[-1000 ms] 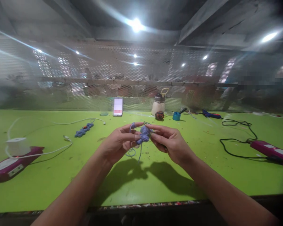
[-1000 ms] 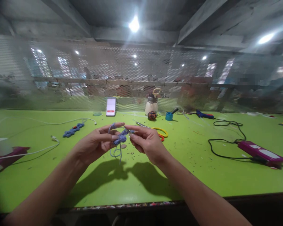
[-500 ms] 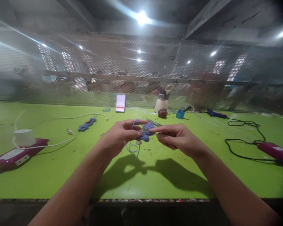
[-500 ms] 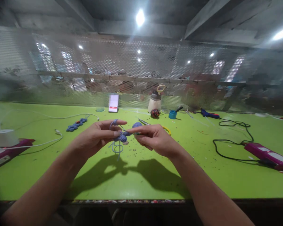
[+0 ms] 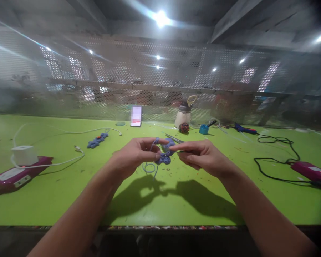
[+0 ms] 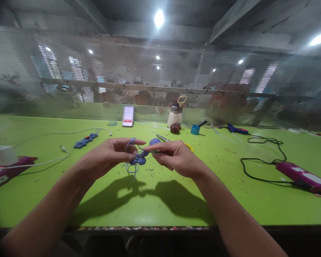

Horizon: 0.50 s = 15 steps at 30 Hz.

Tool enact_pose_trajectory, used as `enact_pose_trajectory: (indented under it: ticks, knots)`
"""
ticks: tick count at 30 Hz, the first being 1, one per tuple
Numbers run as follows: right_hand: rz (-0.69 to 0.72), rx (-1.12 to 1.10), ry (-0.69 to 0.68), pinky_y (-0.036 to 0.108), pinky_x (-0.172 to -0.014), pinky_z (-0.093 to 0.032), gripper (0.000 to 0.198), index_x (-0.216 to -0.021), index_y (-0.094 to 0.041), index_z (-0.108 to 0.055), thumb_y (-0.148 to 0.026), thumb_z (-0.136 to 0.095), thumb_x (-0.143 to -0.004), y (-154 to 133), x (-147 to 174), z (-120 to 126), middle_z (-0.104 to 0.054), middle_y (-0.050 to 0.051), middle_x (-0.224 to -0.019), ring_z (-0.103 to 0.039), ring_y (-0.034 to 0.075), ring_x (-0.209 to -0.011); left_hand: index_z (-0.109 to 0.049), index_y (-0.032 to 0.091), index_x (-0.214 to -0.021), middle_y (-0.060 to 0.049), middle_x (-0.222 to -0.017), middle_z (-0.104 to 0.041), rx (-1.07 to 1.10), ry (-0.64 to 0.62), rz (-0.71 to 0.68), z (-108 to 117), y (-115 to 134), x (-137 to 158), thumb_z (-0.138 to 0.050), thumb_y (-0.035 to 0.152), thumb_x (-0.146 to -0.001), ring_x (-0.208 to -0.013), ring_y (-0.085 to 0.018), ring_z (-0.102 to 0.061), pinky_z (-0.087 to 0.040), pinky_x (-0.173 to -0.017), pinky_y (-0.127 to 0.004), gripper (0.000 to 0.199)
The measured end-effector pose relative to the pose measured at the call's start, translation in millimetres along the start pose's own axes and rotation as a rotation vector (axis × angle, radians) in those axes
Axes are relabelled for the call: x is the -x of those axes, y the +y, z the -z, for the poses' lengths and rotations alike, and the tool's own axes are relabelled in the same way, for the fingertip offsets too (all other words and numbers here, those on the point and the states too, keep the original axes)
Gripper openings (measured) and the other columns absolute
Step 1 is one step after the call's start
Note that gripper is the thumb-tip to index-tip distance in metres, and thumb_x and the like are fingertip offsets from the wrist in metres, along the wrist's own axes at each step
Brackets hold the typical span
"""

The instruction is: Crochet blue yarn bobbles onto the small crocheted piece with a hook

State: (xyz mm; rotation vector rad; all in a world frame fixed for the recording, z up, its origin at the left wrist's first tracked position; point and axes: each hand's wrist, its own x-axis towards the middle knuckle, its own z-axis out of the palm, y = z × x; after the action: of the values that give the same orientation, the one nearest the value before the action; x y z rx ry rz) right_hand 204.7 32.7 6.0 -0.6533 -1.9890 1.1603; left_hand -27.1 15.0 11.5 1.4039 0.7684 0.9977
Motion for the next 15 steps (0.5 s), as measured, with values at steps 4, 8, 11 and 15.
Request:
enact_pose_trajectory:
  ticks: [4,8,11,15]
  knots:
    - [0.008,0.059,-0.002,0.022,-0.042,-0.02,0.029,-0.11,-0.015,-0.074,-0.021,-0.06,-0.085,-2.3,0.2,-0.7,-0.035,-0.007,-0.052,-0.028,0.006,-0.044,-0.074,0.018,-0.106,0.0,-0.071,-0.064,-0.017,-0.007,-0.012,1.3,-2.3,-1.9,-0.073,0.01,-0.069,-0.068,-0.013,-0.055,-0.038,-0.073,-0.031,0.038]
    - [0.02,0.143,-0.005,0.023,-0.043,-0.022,0.029,-0.109,-0.015,-0.074,-0.022,-0.059,-0.086,-5.2,1.3,-0.8,-0.037,-0.006,-0.053,-0.029,0.007,-0.046,-0.075,0.017,-0.101,0.0,-0.069,-0.063,-0.014,-0.005,-0.007,1.5,-2.6,-2.0,-0.074,0.012,-0.068,-0.066,-0.013,-0.053,-0.037,-0.071,-0.031,0.034]
    - [0.043,0.227,-0.027,0.023,-0.044,-0.023,0.029,-0.109,-0.015,-0.074,-0.022,-0.058,-0.087,-5.9,2.5,1.3,-0.04,-0.004,-0.054,-0.029,0.007,-0.047,-0.076,0.017,-0.1,-0.001,-0.07,-0.064,-0.026,-0.002,0.001,0.9,-1.8,-1.7,-0.074,0.012,-0.068,-0.066,-0.014,-0.054,-0.037,-0.071,-0.031,0.032]
    - [0.103,0.404,-0.064,0.023,-0.045,-0.023,0.03,-0.111,-0.016,-0.075,-0.02,-0.056,-0.088,-5.9,3.5,4.7,-0.046,-0.003,-0.054,-0.028,0.008,-0.048,-0.076,0.016,-0.098,-0.001,-0.069,-0.063,-0.029,0.008,0.016,0.3,-1.1,-2.0,-0.074,0.012,-0.067,-0.066,-0.014,-0.054,-0.036,-0.07,-0.031,0.031]
